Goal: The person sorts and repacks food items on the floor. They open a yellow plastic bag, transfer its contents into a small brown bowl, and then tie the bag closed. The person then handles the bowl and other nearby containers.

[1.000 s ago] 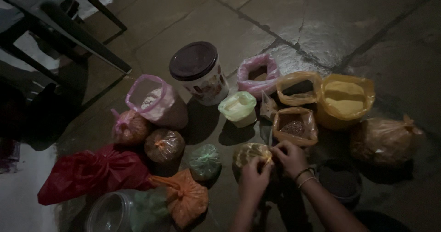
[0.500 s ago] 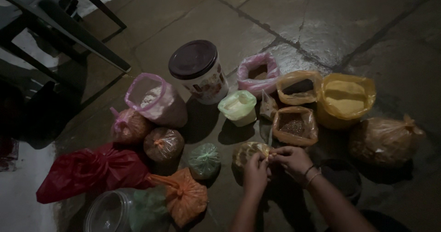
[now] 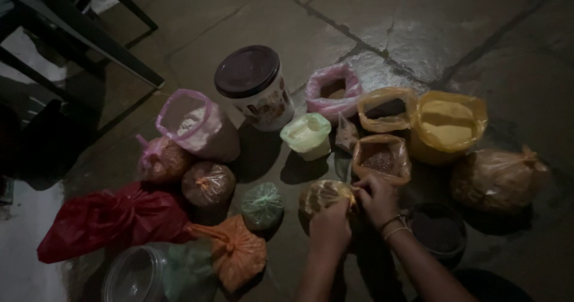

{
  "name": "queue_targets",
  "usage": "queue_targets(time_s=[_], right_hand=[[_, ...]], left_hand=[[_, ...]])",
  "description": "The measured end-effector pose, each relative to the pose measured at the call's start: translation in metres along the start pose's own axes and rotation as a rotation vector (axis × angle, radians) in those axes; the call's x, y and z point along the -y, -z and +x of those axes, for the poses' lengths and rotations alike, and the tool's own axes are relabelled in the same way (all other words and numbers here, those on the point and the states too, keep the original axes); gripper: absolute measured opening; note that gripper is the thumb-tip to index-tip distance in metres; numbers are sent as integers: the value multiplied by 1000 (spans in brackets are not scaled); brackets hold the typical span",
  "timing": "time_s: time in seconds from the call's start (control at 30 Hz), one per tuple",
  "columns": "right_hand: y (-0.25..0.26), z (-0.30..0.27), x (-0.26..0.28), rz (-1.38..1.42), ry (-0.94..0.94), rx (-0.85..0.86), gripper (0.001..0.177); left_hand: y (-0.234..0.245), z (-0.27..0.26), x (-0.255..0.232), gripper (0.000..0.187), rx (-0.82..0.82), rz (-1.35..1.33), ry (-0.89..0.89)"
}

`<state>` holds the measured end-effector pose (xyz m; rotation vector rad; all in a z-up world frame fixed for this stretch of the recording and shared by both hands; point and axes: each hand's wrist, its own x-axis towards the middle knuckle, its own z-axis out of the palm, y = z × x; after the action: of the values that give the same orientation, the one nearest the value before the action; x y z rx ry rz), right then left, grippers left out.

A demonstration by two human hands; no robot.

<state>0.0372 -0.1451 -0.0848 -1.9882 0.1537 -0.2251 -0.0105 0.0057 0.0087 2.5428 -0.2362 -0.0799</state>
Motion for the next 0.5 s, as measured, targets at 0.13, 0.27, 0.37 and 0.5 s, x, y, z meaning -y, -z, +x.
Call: queue_targets(time_s=[0.13,0.27,0.37,0.5], right_hand=[[-5,2,-6,-77,-41,10,9],[-9,4,-16,-27,-82,10,10],[-11,5,-19,-33,-47,-16,11],[-11,7,-20,-92,-85,6,14]], left_hand=[[-3,-3,7,8,36,66,-69],[-3,-5,9,11,23,89,-156],[-1,-5,6,8,46,78,-129],[-2,-5,4,7,70,59,-113]])
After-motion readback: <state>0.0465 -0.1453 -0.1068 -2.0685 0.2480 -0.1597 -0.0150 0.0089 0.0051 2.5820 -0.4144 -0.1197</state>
